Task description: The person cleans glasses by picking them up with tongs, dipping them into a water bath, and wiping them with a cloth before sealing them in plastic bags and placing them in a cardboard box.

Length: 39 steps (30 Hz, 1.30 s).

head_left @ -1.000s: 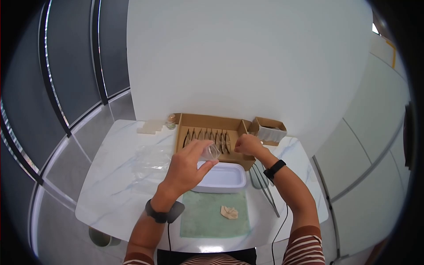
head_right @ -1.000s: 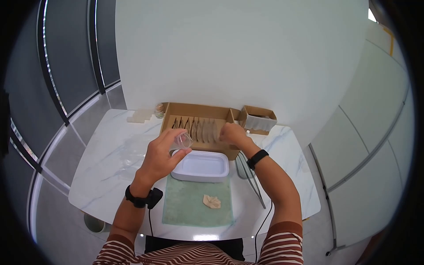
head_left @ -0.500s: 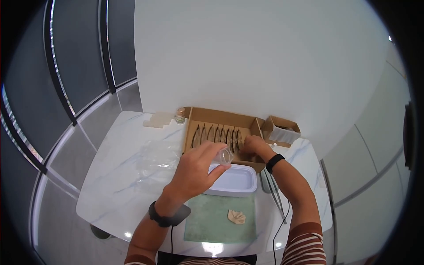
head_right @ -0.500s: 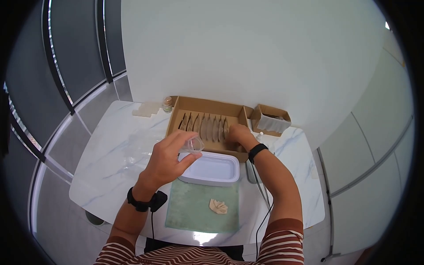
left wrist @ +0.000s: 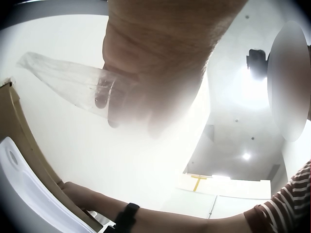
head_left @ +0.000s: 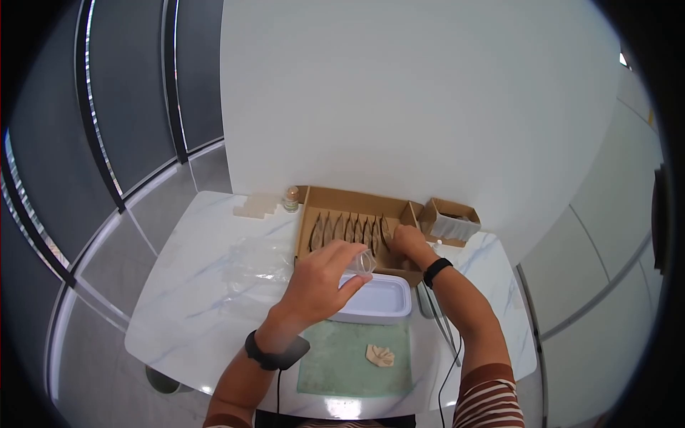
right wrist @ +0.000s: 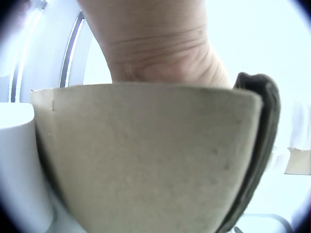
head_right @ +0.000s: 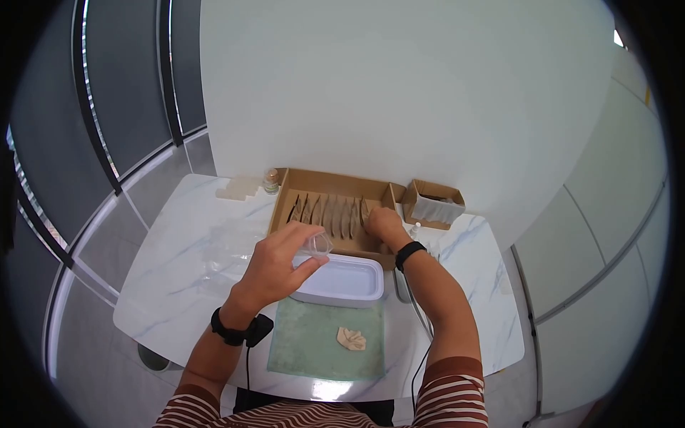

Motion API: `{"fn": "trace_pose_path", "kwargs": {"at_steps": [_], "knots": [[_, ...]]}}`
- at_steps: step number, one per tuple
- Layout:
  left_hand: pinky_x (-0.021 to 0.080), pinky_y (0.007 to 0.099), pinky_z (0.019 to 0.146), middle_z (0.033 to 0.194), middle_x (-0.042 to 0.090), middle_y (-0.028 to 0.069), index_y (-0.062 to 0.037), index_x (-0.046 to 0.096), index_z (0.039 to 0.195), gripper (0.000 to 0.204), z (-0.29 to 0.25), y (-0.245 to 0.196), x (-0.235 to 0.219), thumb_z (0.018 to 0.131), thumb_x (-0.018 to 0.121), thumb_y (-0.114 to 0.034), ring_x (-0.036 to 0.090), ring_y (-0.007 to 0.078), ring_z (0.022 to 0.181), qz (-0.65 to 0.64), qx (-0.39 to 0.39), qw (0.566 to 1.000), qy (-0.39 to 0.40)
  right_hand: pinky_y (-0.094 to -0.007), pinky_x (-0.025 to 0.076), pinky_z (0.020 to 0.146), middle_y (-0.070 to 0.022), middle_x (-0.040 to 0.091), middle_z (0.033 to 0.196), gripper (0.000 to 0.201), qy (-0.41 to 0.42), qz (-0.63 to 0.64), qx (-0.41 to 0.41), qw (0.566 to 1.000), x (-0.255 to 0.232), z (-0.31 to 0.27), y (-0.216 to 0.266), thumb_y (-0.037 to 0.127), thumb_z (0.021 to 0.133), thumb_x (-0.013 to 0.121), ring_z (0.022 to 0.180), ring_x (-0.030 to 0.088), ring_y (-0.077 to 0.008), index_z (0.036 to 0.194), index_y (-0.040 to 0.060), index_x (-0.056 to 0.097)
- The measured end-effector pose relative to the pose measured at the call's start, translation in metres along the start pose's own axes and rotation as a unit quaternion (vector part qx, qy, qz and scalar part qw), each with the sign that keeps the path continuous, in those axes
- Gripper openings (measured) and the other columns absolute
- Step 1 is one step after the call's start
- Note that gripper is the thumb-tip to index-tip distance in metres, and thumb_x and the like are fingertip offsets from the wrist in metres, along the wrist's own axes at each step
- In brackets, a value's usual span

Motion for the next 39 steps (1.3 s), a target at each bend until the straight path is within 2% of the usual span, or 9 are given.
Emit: {"fn": "trace_pose_path", "kwargs": {"at_steps": [2, 9, 11, 15, 18, 21, 24, 32, 39], "knots": [[0.055, 0.0383, 0.077, 0.104, 0.068, 0.0147, -0.0021, 0.064, 0.118, 0.038, 0.001, 0.000, -0.002, 0.085, 0.079, -0.015, 0.067, 0.0332, 0.090, 0.001, 0.005, 1.000, -0.007, -0.0446, 0.059, 0.083, -0.0247, 0.074, 0.095, 0.028, 0.050, -0.003, 0.017, 0.999, 0.001, 0.001, 0.003, 0.021, 0.084, 0.059, 0.094, 0.074, -0.0373, 0.090, 0.0009, 0.078], [0.054, 0.0383, 0.076, 0.103, 0.067, 0.0143, -0.0025, 0.065, 0.118, 0.038, 0.001, 0.004, -0.003, 0.085, 0.079, -0.015, 0.066, 0.0323, 0.087, 0.006, 0.014, 1.000, -0.016, -0.0457, 0.059, 0.082, -0.0274, 0.073, 0.090, 0.029, 0.001, 0.017, 0.018, 1.000, 0.006, 0.010, -0.006, 0.023, 0.083, 0.068, 0.087, 0.074, -0.0396, 0.086, -0.0042, 0.075], [0.054, 0.0382, 0.075, 0.103, 0.067, 0.0143, -0.0026, 0.065, 0.118, 0.038, 0.000, 0.004, -0.002, 0.085, 0.078, -0.016, 0.066, 0.0321, 0.087, 0.007, 0.014, 1.000, -0.015, -0.0459, 0.060, 0.081, -0.0281, 0.072, 0.089, 0.025, -0.094, -0.007, -0.006, 0.995, -0.011, 0.008, -0.006, 0.019, 0.082, 0.069, 0.087, 0.074, -0.0400, 0.085, -0.0053, 0.075], [0.054, 0.0377, 0.075, 0.102, 0.067, 0.0141, -0.0028, 0.065, 0.118, 0.038, -0.001, 0.005, 0.002, 0.085, 0.078, -0.016, 0.066, 0.0313, 0.087, 0.004, 0.006, 1.000, -0.004, -0.0477, 0.059, 0.081, -0.0256, 0.073, 0.092, 0.019, -0.145, -0.017, -0.009, 0.989, -0.042, -0.009, -0.019, 0.016, 0.082, 0.067, 0.090, 0.073, -0.0405, 0.084, -0.0013, 0.075], [0.054, 0.0374, 0.074, 0.102, 0.066, 0.0139, -0.0028, 0.065, 0.118, 0.038, -0.004, 0.011, 0.009, 0.085, 0.078, -0.016, 0.067, 0.0310, 0.087, -0.002, -0.001, 1.000, 0.000, -0.0476, 0.060, 0.079, -0.0256, 0.073, 0.086, 0.019, -0.187, -0.016, -0.013, 0.982, -0.077, -0.027, -0.029, 0.017, 0.083, 0.067, 0.081, 0.072, -0.0412, 0.084, -0.0014, 0.073], [0.054, 0.0376, 0.076, 0.102, 0.066, 0.0137, -0.0028, 0.065, 0.119, 0.038, -0.005, 0.015, 0.014, 0.086, 0.078, -0.016, 0.067, 0.0313, 0.089, -0.002, -0.021, 1.000, 0.017, -0.0424, 0.061, 0.069, -0.0210, 0.073, 0.075, 0.017, -0.133, 0.103, 0.009, 0.986, -0.113, -0.065, -0.031, 0.013, 0.083, 0.063, 0.068, 0.074, -0.0335, 0.086, -0.0014, 0.072], [0.054, 0.0383, 0.079, 0.103, 0.067, 0.0137, -0.0027, 0.065, 0.120, 0.038, -0.007, 0.019, 0.020, 0.086, 0.077, -0.017, 0.067, 0.0318, 0.092, 0.024, -0.036, 0.999, 0.028, -0.0279, 0.055, 0.051, -0.0093, 0.072, 0.068, 0.015, -0.108, 0.271, 0.011, 0.956, -0.147, -0.119, -0.023, 0.011, 0.087, 0.060, 0.062, 0.073, -0.0136, 0.087, -0.0009, 0.070], [0.054, 0.0410, 0.082, 0.104, 0.067, 0.0133, -0.0027, 0.065, 0.117, 0.039, -0.013, 0.026, 0.045, 0.083, 0.078, -0.016, 0.066, 0.0330, 0.097, 0.083, -0.029, 0.995, 0.041, -0.0244, 0.053, 0.052, -0.0058, 0.071, 0.073, 0.016, 0.032, 0.365, -0.023, 0.930, -0.155, -0.210, -0.017, 0.014, 0.093, 0.062, 0.062, 0.071, -0.0111, 0.086, -0.0003, 0.066], [0.052, 0.0419, 0.081, 0.102, 0.066, 0.0136, -0.0030, 0.064, 0.115, 0.041, -0.016, 0.023, 0.055, 0.078, 0.081, -0.011, 0.065, 0.0346, 0.096, 0.079, -0.014, 0.996, 0.043, -0.0246, 0.054, 0.053, -0.0057, 0.071, 0.073, 0.017, 0.082, 0.374, -0.021, 0.923, -0.142, -0.217, -0.012, 0.013, 0.093, 0.064, 0.063, 0.071, -0.0112, 0.087, -0.0019, 0.067]]}}
Point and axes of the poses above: each hand's wrist, its own z-axis towards the middle knuckle, its own x-axis out of the palm, y = z × x, the point moved 6 cm from there along z, towards the middle knuckle
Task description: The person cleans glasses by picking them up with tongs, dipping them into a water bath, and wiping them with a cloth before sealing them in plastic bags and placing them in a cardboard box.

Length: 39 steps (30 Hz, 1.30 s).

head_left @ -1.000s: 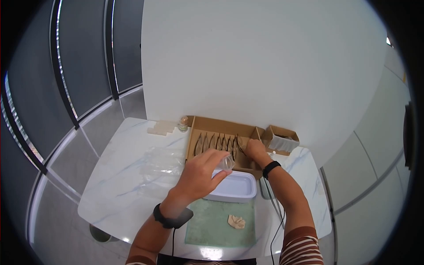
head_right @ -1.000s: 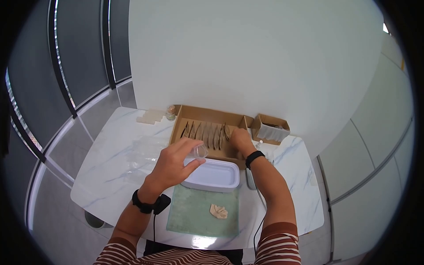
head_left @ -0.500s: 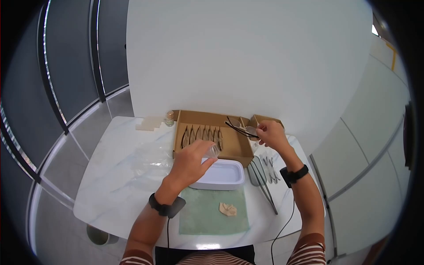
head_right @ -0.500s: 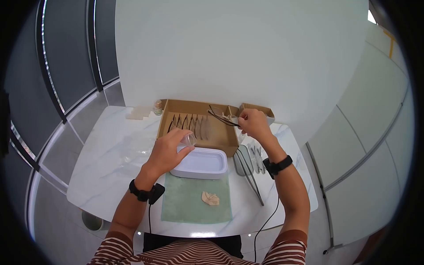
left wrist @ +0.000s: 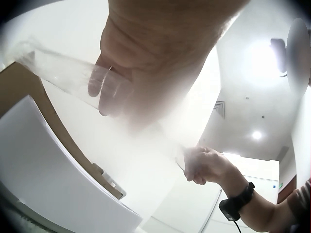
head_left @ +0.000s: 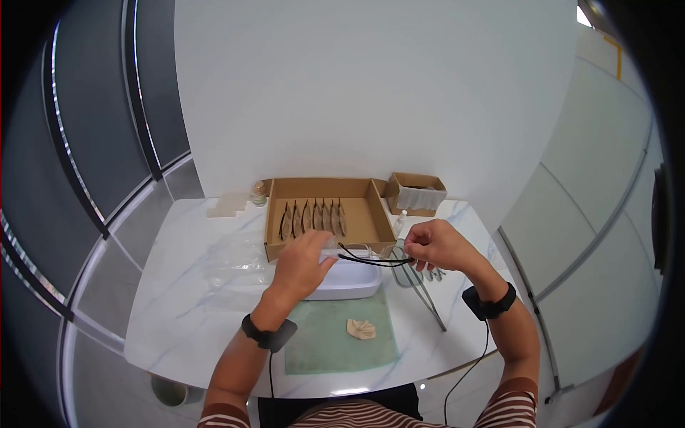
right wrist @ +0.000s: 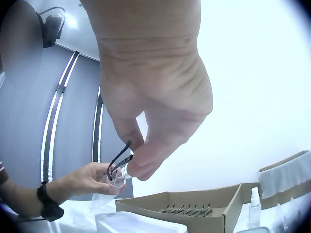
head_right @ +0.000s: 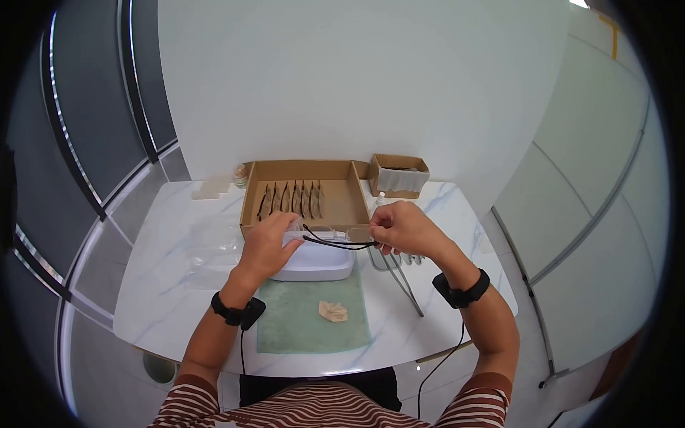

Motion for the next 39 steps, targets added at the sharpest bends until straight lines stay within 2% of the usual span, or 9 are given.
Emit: {"fn": "trace_pose_path", "kwargs": {"at_steps": [16, 19, 22, 24, 27, 31, 33, 36, 39], "knots": [[0.051, 0.0417, 0.081, 0.103, 0.066, 0.0124, -0.0049, 0.063, 0.114, 0.041, -0.005, -0.025, 0.008, 0.078, 0.082, -0.013, 0.064, 0.0344, 0.097, -0.012, 0.061, 0.998, 0.012, -0.0251, 0.055, 0.052, -0.0074, 0.071, 0.069, 0.019, 0.015, -0.022, -0.008, 1.000, 0.018, 0.009, 0.009, 0.013, 0.090, 0.062, 0.060, 0.071, -0.0117, 0.084, -0.0037, 0.069], [0.051, 0.0418, 0.081, 0.103, 0.065, 0.0130, -0.0042, 0.062, 0.114, 0.043, -0.008, -0.034, 0.010, 0.078, 0.082, -0.014, 0.064, 0.0347, 0.097, -0.029, 0.045, 0.998, 0.024, -0.0278, 0.056, 0.057, -0.0095, 0.072, 0.070, 0.020, 0.001, -0.057, -0.018, 0.998, 0.023, 0.011, 0.017, 0.015, 0.088, 0.063, 0.057, 0.070, -0.0133, 0.083, -0.0035, 0.070], [0.052, 0.0400, 0.084, 0.104, 0.065, 0.0129, -0.0029, 0.062, 0.116, 0.042, -0.008, -0.042, 0.009, 0.080, 0.081, -0.014, 0.065, 0.0327, 0.100, -0.076, 0.007, 0.996, 0.050, -0.0335, 0.057, 0.063, -0.0126, 0.072, 0.071, 0.019, -0.048, -0.125, -0.095, 0.986, 0.023, 0.013, 0.024, 0.016, 0.086, 0.065, 0.059, 0.071, -0.0207, 0.083, -0.0019, 0.072], [0.053, 0.0377, 0.088, 0.105, 0.067, 0.0127, -0.0005, 0.061, 0.119, 0.039, -0.008, -0.045, 0.009, 0.086, 0.078, -0.015, 0.067, 0.0291, 0.100, -0.167, -0.031, 0.982, 0.079, -0.0383, 0.055, 0.067, -0.0147, 0.071, 0.072, 0.017, -0.128, -0.212, -0.179, 0.952, 0.018, 0.012, 0.032, 0.016, 0.083, 0.066, 0.064, 0.070, -0.0285, 0.084, 0.0004, 0.073], [0.055, 0.0356, 0.087, 0.106, 0.069, 0.0137, 0.0017, 0.061, 0.120, 0.036, -0.011, -0.038, 0.013, 0.092, 0.074, -0.017, 0.068, 0.0240, 0.098, -0.256, -0.093, 0.960, 0.065, -0.0406, 0.054, 0.066, -0.0145, 0.071, 0.072, 0.015, -0.154, -0.189, -0.184, 0.952, 0.010, 0.010, 0.037, 0.016, 0.082, 0.068, 0.069, 0.069, -0.0322, 0.084, 0.0015, 0.072], [0.056, 0.0319, 0.082, 0.105, 0.070, 0.0138, 0.0031, 0.061, 0.119, 0.033, -0.011, -0.028, 0.019, 0.094, 0.072, -0.016, 0.068, 0.0177, 0.095, -0.241, -0.124, 0.960, 0.067, -0.0413, 0.054, 0.065, -0.0140, 0.070, 0.071, 0.014, -0.176, -0.194, -0.181, 0.948, 0.009, 0.006, 0.047, 0.016, 0.082, 0.068, 0.068, 0.068, -0.0321, 0.083, 0.0020, 0.071], [0.056, 0.0261, 0.079, 0.102, 0.068, 0.0100, 0.0031, 0.061, 0.116, 0.028, -0.013, -0.021, 0.026, 0.094, 0.072, -0.010, 0.065, 0.0112, 0.094, -0.305, -0.186, 0.931, 0.077, -0.0426, 0.053, 0.064, -0.0135, 0.069, 0.071, 0.013, -0.194, -0.202, -0.200, 0.939, 0.010, 0.001, 0.057, 0.016, 0.082, 0.069, 0.067, 0.068, -0.0331, 0.082, 0.0027, 0.070], [0.055, 0.0227, 0.079, 0.100, 0.065, 0.0067, 0.0027, 0.061, 0.112, 0.024, -0.015, -0.015, 0.032, 0.093, 0.073, -0.005, 0.062, 0.0081, 0.092, -0.335, -0.177, 0.925, 0.031, -0.0351, 0.054, 0.062, -0.0107, 0.070, 0.073, 0.014, -0.183, -0.205, -0.211, 0.938, 0.016, 0.004, 0.058, 0.017, 0.083, 0.072, 0.065, 0.069, -0.0247, 0.085, 0.0028, 0.072], [0.055, 0.0222, 0.080, 0.099, 0.064, 0.0055, 0.0031, 0.060, 0.112, 0.024, -0.017, -0.016, 0.036, 0.093, 0.073, -0.003, 0.061, 0.0080, 0.092, -0.344, -0.158, 0.925, 0.010, -0.0359, 0.054, 0.063, -0.0101, 0.070, 0.073, 0.013, -0.187, -0.222, -0.231, 0.929, 0.023, 0.002, 0.066, 0.017, 0.082, 0.073, 0.068, 0.069, -0.0249, 0.084, 0.0037, 0.071]]}}
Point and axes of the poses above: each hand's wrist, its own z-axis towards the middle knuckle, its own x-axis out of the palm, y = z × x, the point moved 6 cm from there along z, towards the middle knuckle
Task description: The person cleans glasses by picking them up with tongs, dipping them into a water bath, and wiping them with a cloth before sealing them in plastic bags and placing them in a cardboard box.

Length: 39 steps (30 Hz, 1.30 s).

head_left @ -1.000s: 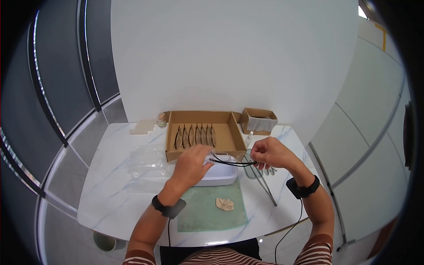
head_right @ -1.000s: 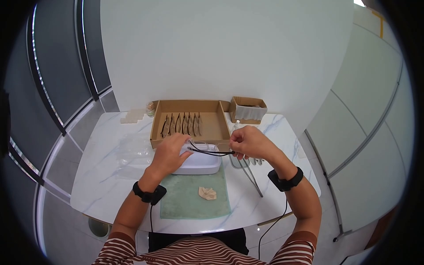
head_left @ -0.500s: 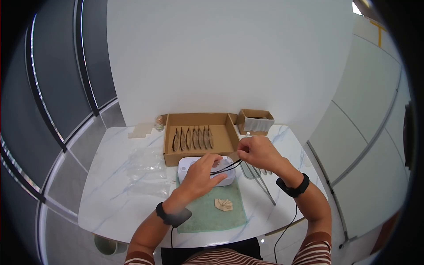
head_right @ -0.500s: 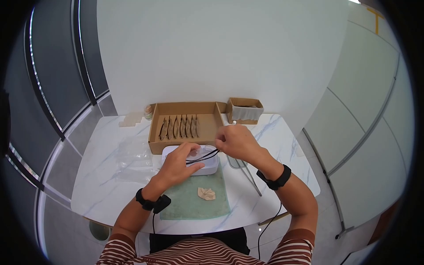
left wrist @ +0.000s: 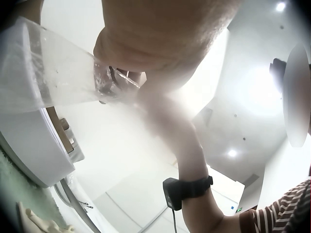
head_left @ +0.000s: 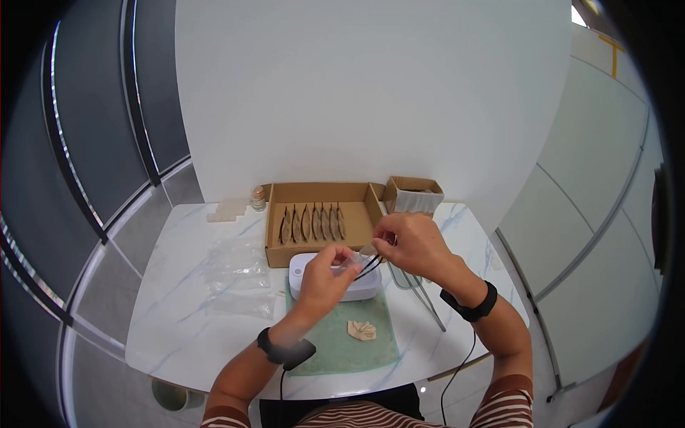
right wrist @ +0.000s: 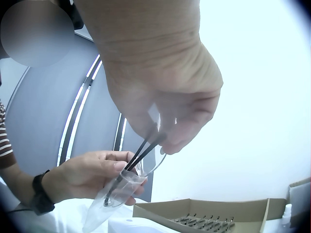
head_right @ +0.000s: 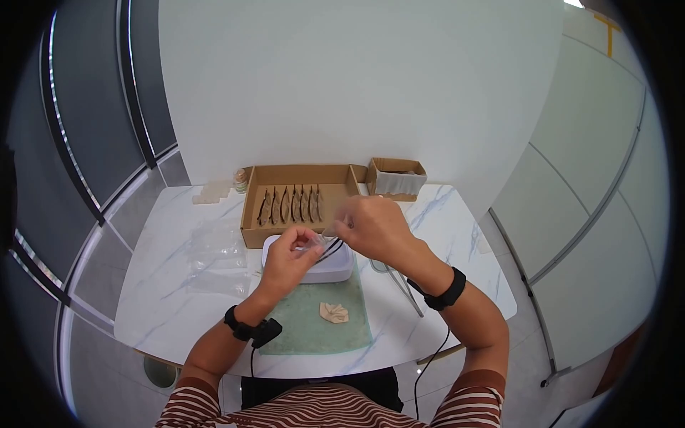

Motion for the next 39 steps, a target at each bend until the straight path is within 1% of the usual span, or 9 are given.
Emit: {"fn": "trace_pose_path", "kwargs": {"at_steps": [7, 9, 19, 25, 27, 30, 33, 37, 39], "knots": [[0.053, 0.0223, 0.084, 0.101, 0.064, 0.0052, 0.0043, 0.057, 0.116, 0.026, -0.003, -0.007, 0.005, 0.096, 0.070, -0.005, 0.061, 0.0079, 0.093, -0.097, -0.003, 0.995, 0.003, -0.0371, 0.053, 0.065, -0.0094, 0.069, 0.077, 0.012, 0.018, -0.023, -0.023, 0.999, 0.010, 0.004, 0.013, 0.017, 0.081, 0.074, 0.073, 0.069, -0.0256, 0.085, 0.0061, 0.071], [0.053, 0.0246, 0.079, 0.096, 0.067, 0.0048, 0.0026, 0.061, 0.112, 0.020, -0.004, -0.009, 0.005, 0.100, 0.066, -0.012, 0.064, 0.0094, 0.091, -0.178, -0.006, 0.984, -0.001, -0.0368, 0.053, 0.065, -0.0097, 0.069, 0.079, 0.013, 0.009, -0.024, -0.040, 0.999, 0.009, 0.007, 0.015, 0.018, 0.082, 0.075, 0.072, 0.069, -0.0252, 0.086, 0.0061, 0.071], [0.052, 0.0223, 0.079, 0.099, 0.067, 0.0035, 0.0017, 0.061, 0.111, 0.015, -0.003, -0.005, -0.004, 0.103, 0.061, -0.011, 0.063, 0.0067, 0.088, -0.252, -0.014, 0.967, -0.037, -0.0330, 0.053, 0.063, -0.0099, 0.068, 0.088, 0.017, 0.013, 0.044, -0.071, 0.996, 0.004, 0.007, 0.028, 0.017, 0.085, 0.077, 0.069, 0.068, -0.0215, 0.096, 0.0053, 0.072], [0.054, 0.0248, 0.081, 0.102, 0.067, 0.0039, -0.0002, 0.063, 0.111, 0.012, -0.006, -0.022, -0.016, 0.103, 0.061, -0.009, 0.064, 0.0086, 0.090, -0.322, 0.014, 0.939, -0.116, -0.0275, 0.051, 0.062, -0.0063, 0.067, 0.093, 0.028, -0.060, 0.182, -0.018, 0.981, -0.004, 0.001, 0.021, 0.017, 0.091, 0.076, 0.070, 0.065, -0.0130, 0.115, 0.0053, 0.070], [0.056, 0.0353, 0.093, 0.116, 0.064, 0.0085, -0.0023, 0.061, 0.113, 0.012, -0.006, -0.019, -0.018, 0.104, 0.057, -0.009, 0.063, 0.0148, 0.106, -0.320, 0.005, 0.943, -0.096, -0.0266, 0.052, 0.065, -0.0048, 0.068, 0.098, 0.035, -0.069, 0.226, 0.036, 0.971, 0.009, -0.009, 0.006, 0.016, 0.090, 0.078, 0.076, 0.065, -0.0111, 0.121, 0.0037, 0.067], [0.054, 0.0272, 0.088, 0.112, 0.066, 0.0074, -0.0002, 0.063, 0.110, 0.012, -0.007, -0.024, -0.018, 0.102, 0.061, -0.009, 0.065, 0.0117, 0.095, -0.358, 0.016, 0.925, -0.126, -0.0259, 0.052, 0.066, -0.0051, 0.068, 0.104, 0.043, -0.048, 0.321, 0.050, 0.945, 0.032, -0.027, 0.007, 0.017, 0.089, 0.079, 0.081, 0.065, -0.0100, 0.126, 0.0023, 0.064], [0.053, 0.0279, 0.088, 0.114, 0.065, 0.0083, -0.0001, 0.063, 0.110, 0.012, -0.010, -0.027, -0.016, 0.102, 0.061, -0.008, 0.065, 0.0124, 0.098, -0.351, 0.003, 0.927, -0.133, -0.0257, 0.052, 0.068, -0.0069, 0.068, 0.111, 0.048, -0.024, 0.331, 0.046, 0.942, 0.049, -0.040, 0.014, 0.018, 0.089, 0.079, 0.084, 0.064, -0.0095, 0.130, 0.0018, 0.062], [0.053, 0.0293, 0.090, 0.114, 0.065, 0.0082, -0.0001, 0.062, 0.111, 0.012, -0.013, -0.024, -0.009, 0.102, 0.062, -0.008, 0.065, 0.0134, 0.097, -0.352, 0.001, 0.929, -0.113, -0.0226, 0.049, 0.061, -0.0026, 0.071, 0.091, 0.027, -0.069, 0.391, 0.074, 0.915, 0.057, -0.048, 0.006, 0.017, 0.092, 0.076, 0.071, 0.061, -0.0063, 0.112, -0.0002, 0.069], [0.053, 0.0331, 0.096, 0.119, 0.062, 0.0096, -0.0019, 0.059, 0.114, 0.013, -0.014, -0.029, -0.003, 0.103, 0.059, -0.010, 0.062, 0.0154, 0.109, -0.342, -0.012, 0.938, -0.052, -0.0214, 0.047, 0.058, -0.0013, 0.070, 0.085, 0.021, -0.088, 0.404, 0.076, 0.907, 0.058, -0.048, 0.002, 0.015, 0.093, 0.076, 0.067, 0.060, -0.0052, 0.106, -0.0003, 0.070]]}}
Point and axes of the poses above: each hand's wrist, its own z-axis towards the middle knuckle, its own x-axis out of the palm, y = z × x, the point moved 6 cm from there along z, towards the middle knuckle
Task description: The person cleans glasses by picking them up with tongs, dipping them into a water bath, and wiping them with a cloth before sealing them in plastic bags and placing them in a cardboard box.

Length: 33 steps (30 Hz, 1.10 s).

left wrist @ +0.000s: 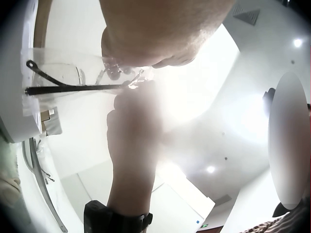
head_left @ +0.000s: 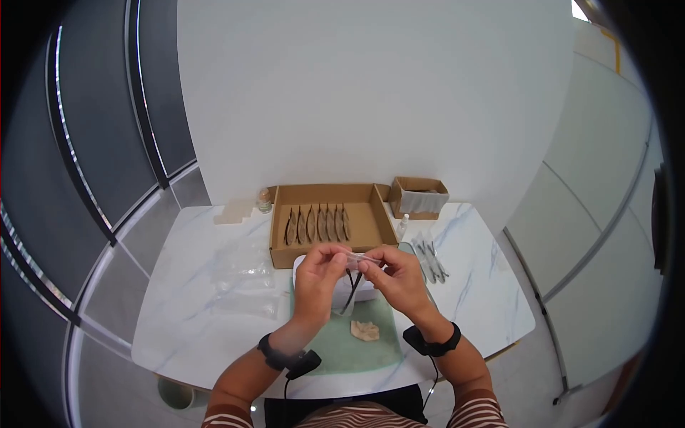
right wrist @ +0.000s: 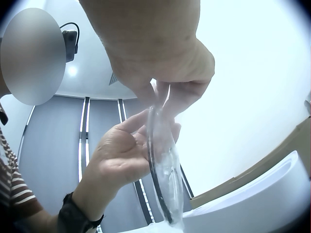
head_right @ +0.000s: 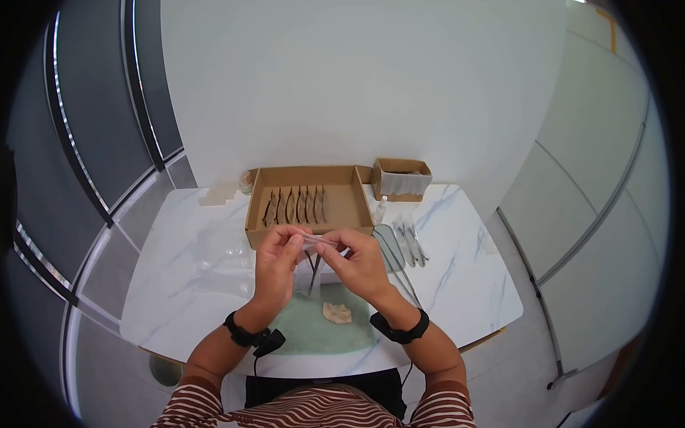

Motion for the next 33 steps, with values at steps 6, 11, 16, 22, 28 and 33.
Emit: {"fn": "trace_pose_path", "kwargs": {"at_steps": [6, 11, 16, 22, 28, 33], "knots": [[0.052, 0.0256, 0.088, 0.103, 0.068, 0.0055, 0.0013, 0.062, 0.108, 0.015, 0.003, -0.002, -0.007, 0.101, 0.065, -0.012, 0.064, 0.0098, 0.096, 0.099, 0.012, 0.995, 0.004, -0.0215, 0.046, 0.056, -0.0025, 0.071, 0.080, 0.015, -0.006, 0.014, -0.022, 1.000, 0.000, 0.010, -0.004, 0.014, 0.092, 0.076, 0.066, 0.060, -0.0054, 0.098, -0.0002, 0.073], [0.052, 0.0241, 0.085, 0.099, 0.069, 0.0041, 0.0014, 0.063, 0.108, 0.015, 0.007, 0.001, -0.017, 0.101, 0.065, -0.012, 0.064, 0.0086, 0.092, 0.105, 0.022, 0.994, -0.014, -0.0211, 0.046, 0.057, -0.0007, 0.071, 0.080, 0.015, 0.003, 0.036, -0.008, 0.999, 0.011, 0.023, -0.004, 0.015, 0.091, 0.077, 0.066, 0.060, -0.0047, 0.096, 0.0013, 0.073], [0.053, 0.0243, 0.083, 0.098, 0.069, 0.0043, 0.0014, 0.063, 0.107, 0.014, 0.011, 0.002, -0.021, 0.101, 0.065, -0.011, 0.064, 0.0083, 0.090, 0.113, 0.000, 0.993, -0.016, -0.0247, 0.049, 0.064, -0.0037, 0.071, 0.085, 0.015, 0.028, 0.013, -0.033, 0.999, 0.010, 0.030, -0.012, 0.016, 0.089, 0.079, 0.077, 0.065, -0.0093, 0.093, 0.0018, 0.074], [0.054, 0.0281, 0.081, 0.095, 0.068, 0.0059, 0.0003, 0.063, 0.103, 0.013, 0.010, -0.007, -0.018, 0.101, 0.065, -0.012, 0.063, 0.0115, 0.086, 0.150, 0.008, 0.989, -0.018, -0.0240, 0.049, 0.061, -0.0036, 0.072, 0.085, 0.014, 0.044, 0.022, -0.032, 0.998, -0.001, 0.035, -0.004, 0.016, 0.090, 0.077, 0.073, 0.064, -0.0092, 0.094, 0.0019, 0.076], [0.055, 0.0307, 0.079, 0.093, 0.066, 0.0057, -0.0002, 0.063, 0.101, 0.013, 0.009, -0.014, -0.018, 0.102, 0.063, -0.013, 0.063, 0.0124, 0.084, 0.144, 0.037, 0.988, -0.042, -0.0228, 0.049, 0.061, -0.0027, 0.073, 0.086, 0.012, 0.030, 0.029, -0.011, 0.999, -0.007, 0.037, -0.011, 0.013, 0.088, 0.079, 0.073, 0.063, -0.0078, 0.091, 0.0015, 0.076], [0.054, 0.0287, 0.078, 0.094, 0.065, 0.0044, -0.0018, 0.060, 0.103, 0.012, 0.011, -0.017, -0.025, 0.102, 0.063, -0.013, 0.064, 0.0119, 0.084, 0.107, 0.031, 0.990, -0.088, -0.0227, 0.049, 0.061, -0.0021, 0.071, 0.084, 0.013, 0.023, 0.068, 0.025, 0.997, -0.010, 0.037, -0.031, 0.012, 0.089, 0.078, 0.073, 0.062, -0.0070, 0.094, 0.0003, 0.076]]}}
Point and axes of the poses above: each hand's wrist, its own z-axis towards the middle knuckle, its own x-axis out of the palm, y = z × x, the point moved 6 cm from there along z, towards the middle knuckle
